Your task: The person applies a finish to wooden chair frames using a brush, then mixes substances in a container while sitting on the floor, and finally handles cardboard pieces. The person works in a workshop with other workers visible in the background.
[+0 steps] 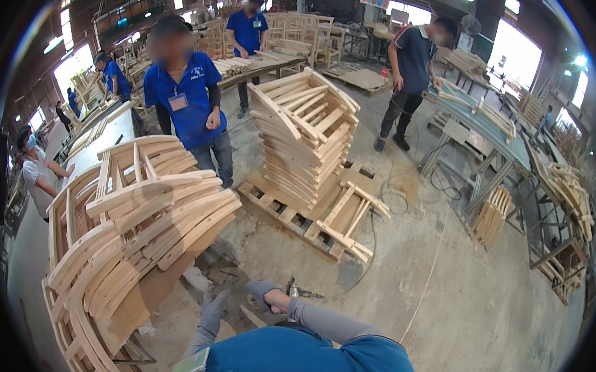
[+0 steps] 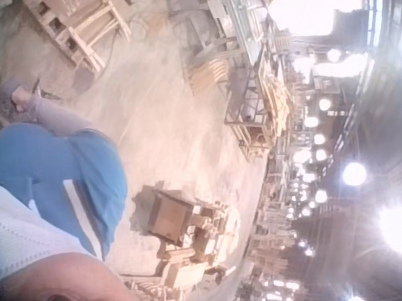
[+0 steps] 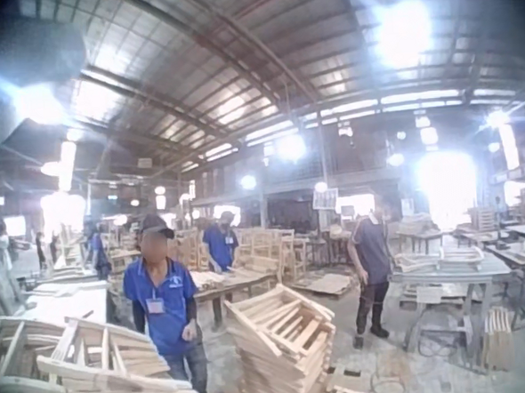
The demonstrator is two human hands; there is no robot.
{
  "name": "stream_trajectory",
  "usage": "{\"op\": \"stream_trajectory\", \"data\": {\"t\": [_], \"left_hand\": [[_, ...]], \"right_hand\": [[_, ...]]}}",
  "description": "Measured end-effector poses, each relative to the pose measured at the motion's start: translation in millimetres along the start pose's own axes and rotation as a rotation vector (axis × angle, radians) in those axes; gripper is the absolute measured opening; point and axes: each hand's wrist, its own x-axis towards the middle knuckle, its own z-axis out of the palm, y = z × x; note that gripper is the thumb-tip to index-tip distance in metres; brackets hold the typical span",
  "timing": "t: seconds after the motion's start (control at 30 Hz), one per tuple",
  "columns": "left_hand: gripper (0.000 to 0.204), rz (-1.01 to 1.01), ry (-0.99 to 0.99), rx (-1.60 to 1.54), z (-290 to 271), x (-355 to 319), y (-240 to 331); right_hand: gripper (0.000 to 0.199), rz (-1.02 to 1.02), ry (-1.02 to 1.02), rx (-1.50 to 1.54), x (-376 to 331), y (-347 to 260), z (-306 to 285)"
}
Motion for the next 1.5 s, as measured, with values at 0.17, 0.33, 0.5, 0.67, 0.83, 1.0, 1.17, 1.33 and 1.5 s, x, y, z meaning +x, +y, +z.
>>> {"op": "stream_trajectory", "data": {"t": [0.17, 0.33, 0.5, 0.67, 0.83, 1.0, 1.17, 1.33, 1.5], "left_hand": [[0.034, -0.25, -0.341, -0.68, 15.4, 0.2, 8.3], [0.024, -0.21, -0.181, -0.886, 28.8, 17.6, -18.2], [0.022, 0.047, -0.26, -0.277, 36.1, 27.7, -20.8], [0.023, 0.426, -0.305, 0.732, 68.5, 8.3, -7.2], [0.031, -0.182, -0.293, -0.436, 62.1, 17.2, -17.2], [0.038, -0.488, -0.295, -0.76, 89.9, -11.1, 40.8], [0.032, -0.365, -0.42, -0.595, 72.7, -16.7, 31.2], [0.028, -0.432, -0.317, -0.224, 76.0, -37.4, 61.9], [0.052, -0.073, -0.039, -0.555, 48.7, -38.9, 49.9]], "right_hand": [[0.023, 0.01, -0.097, -0.286, 19.1, -11.3, 42.7], [0.027, -0.189, -0.159, -0.275, 26.4, -7.7, 54.8], [0.031, -0.111, -0.081, -0.177, 57.9, -1.1, 29.3], [0.032, -0.263, 0.133, -0.232, 63.8, 16.9, -11.1], [0.032, -0.347, 0.039, -0.456, 67.9, 0.3, 8.6], [0.034, -0.448, 0.127, -0.705, 73.4, -8.6, -14.5], [0.032, -0.484, 0.149, -0.685, 75.4, -2.4, -24.5], [0.033, -0.246, 0.154, -0.638, 90.8, 4.8, -36.8], [0.044, -0.905, 0.339, -1.543, 88.5, -3.0, -119.2]]}}
